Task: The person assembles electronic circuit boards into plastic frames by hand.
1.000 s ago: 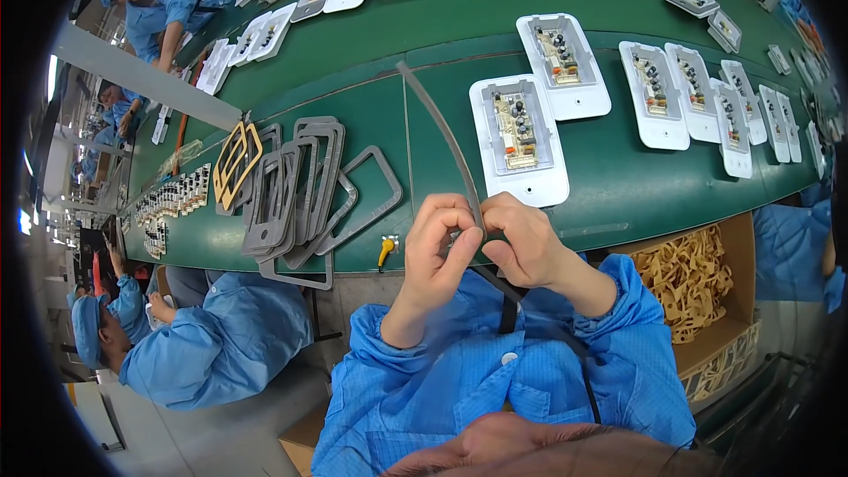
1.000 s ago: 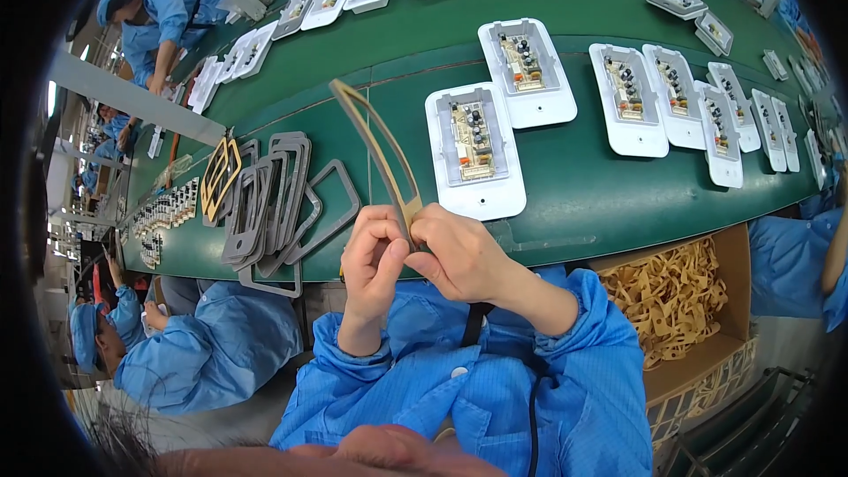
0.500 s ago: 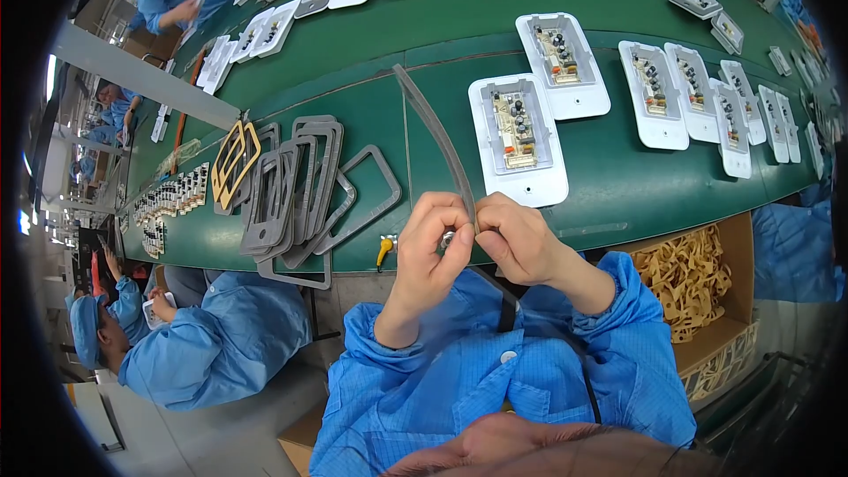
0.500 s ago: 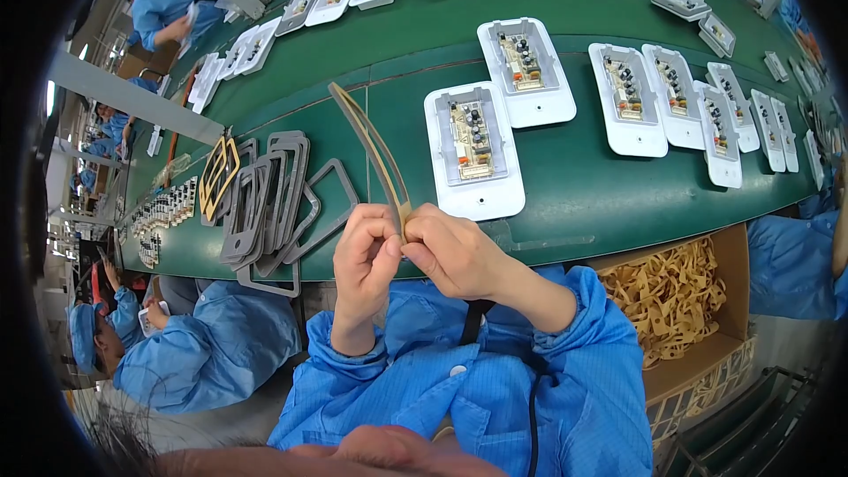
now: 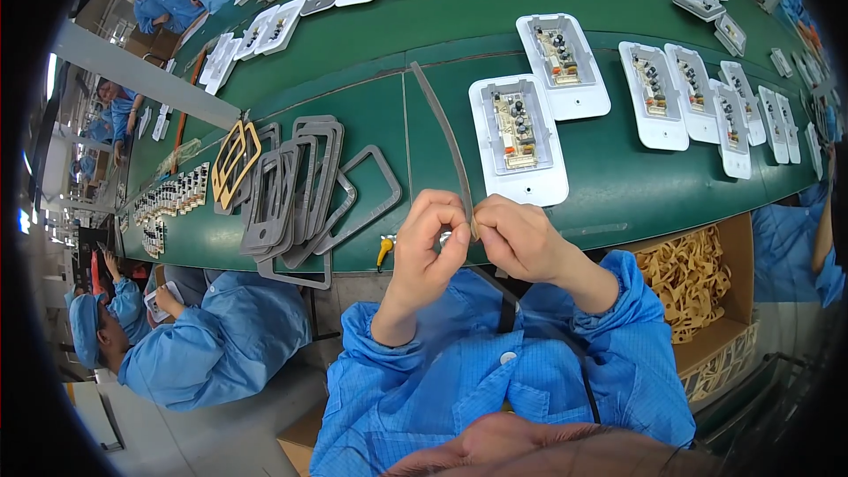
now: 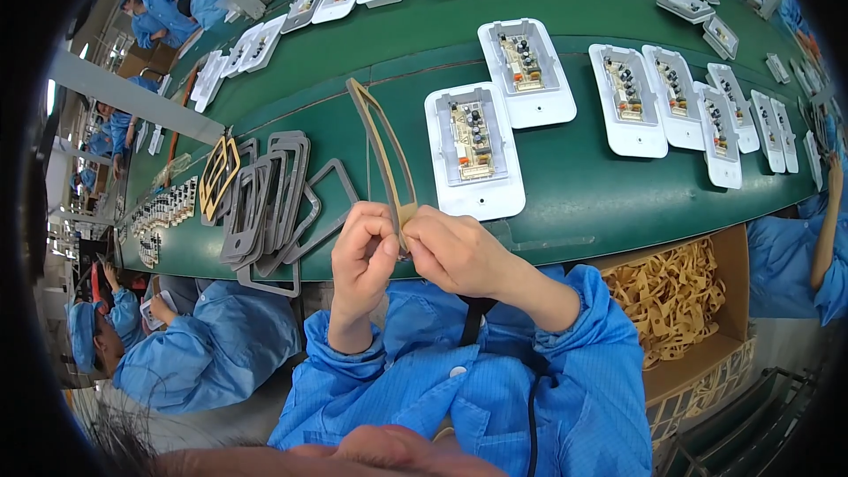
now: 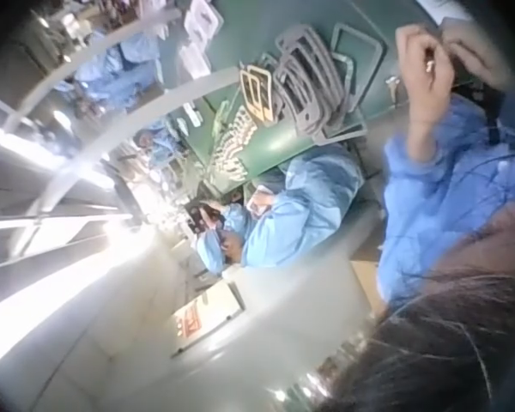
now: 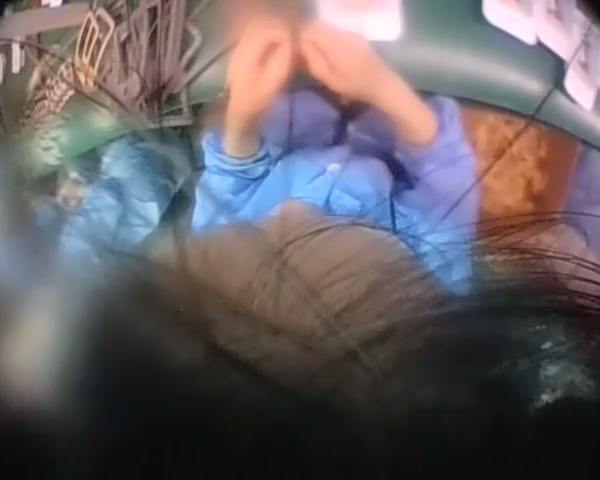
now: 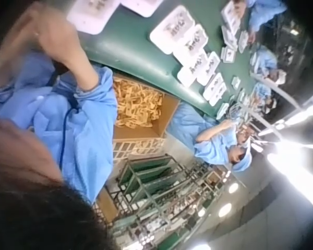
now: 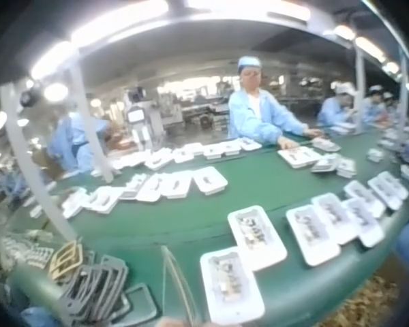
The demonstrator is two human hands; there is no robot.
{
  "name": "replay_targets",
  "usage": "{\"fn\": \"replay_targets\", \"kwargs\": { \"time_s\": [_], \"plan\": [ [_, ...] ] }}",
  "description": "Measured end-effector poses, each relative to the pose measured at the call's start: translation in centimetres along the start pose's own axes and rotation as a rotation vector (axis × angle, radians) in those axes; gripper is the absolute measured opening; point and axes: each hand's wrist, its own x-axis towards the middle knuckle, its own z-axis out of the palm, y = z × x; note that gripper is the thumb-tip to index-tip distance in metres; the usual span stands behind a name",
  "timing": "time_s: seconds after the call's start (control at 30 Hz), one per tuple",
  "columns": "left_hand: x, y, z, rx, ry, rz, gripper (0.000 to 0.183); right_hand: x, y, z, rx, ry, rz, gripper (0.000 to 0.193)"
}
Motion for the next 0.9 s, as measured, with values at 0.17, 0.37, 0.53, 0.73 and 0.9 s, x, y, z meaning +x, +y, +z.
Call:
{"fn": "replay_targets", "kwargs": {
  "time_s": [0.17,0.37,0.53,0.73,0.9],
  "plan": [
    [-1.3,-1.8,0.2,-0.447,0.004,0.022,0.020,0.1,-0.5,0.3,0.025,0.104,-0.081,0.010],
    [-2.5,-3.2,1.3,-0.266,0.032,0.197,0.046,-0.6,-1.3,0.9,-0.142,0.093,-0.151,0.014],
    [-2.5,-2.7,2.9,-0.428,0.123,0.161,0.049,-0.9,-2.1,0.6,0.084,0.006,-0.016,0.011],
    [-4.1,-3.2,3.6,-0.216,0.301,-0.127,0.039,-2.4,-2.9,-0.4,-0.098,0.056,0.080,0.009],
    [-2.0,-0.9,2.5,-0.921,0.487,-0.577,0.046,-6.6,-2.5,-4.0,-0.178,0.029,0.139,0.008]
  ]
}}
